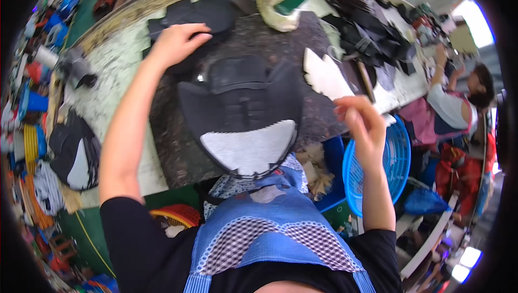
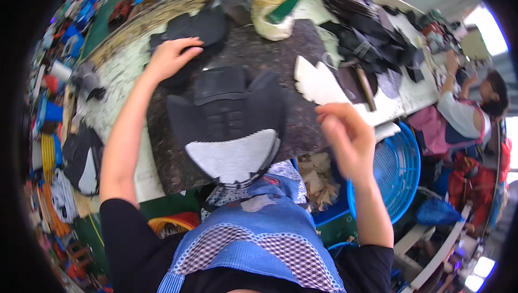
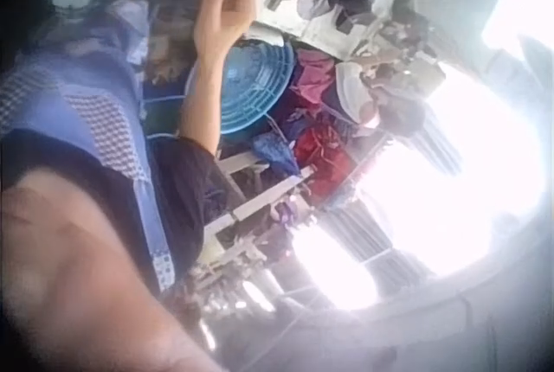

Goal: The person applies adhesive strips to small shoe components by hand, then assembles the components on a work surface.

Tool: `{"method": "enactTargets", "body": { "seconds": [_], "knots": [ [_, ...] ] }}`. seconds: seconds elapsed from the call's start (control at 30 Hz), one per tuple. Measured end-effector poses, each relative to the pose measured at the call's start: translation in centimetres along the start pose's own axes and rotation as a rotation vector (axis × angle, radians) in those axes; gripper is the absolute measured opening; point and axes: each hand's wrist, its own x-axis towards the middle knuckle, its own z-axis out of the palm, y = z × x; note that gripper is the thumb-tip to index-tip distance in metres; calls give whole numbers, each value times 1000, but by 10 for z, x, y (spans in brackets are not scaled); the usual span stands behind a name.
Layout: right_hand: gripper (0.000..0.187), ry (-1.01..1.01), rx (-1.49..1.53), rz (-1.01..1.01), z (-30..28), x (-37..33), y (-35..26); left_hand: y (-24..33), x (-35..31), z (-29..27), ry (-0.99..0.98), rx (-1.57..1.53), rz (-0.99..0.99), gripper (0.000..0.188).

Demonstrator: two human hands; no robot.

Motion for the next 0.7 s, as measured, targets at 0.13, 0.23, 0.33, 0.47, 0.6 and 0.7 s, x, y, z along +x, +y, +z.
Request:
{"method": "enactTargets", "body": {
  "seconds": [0.13,0.23,0.33,0.47,0.6,0.7],
  "knots": [
    [21,247,-512,-35,-46,25,75,1,14,-30,253,-124,-146,28],
    [27,198,-737,-168,-43,41,94,91,-6,-70,714,-76,35,26],
    [32,104,-827,-11,-46,53,100,171,-67,-81,525,-90,323,23],
    [32,-162,-668,74,-53,82,96,223,-129,-38,-142,-41,475,30],
    [21,-166,-668,-142,-51,76,108,231,-125,-53,-219,-375,232,33],
    [25,97,34,245,-55,69,113,242,-111,-57,-137,-324,329,34]
  ]
}}
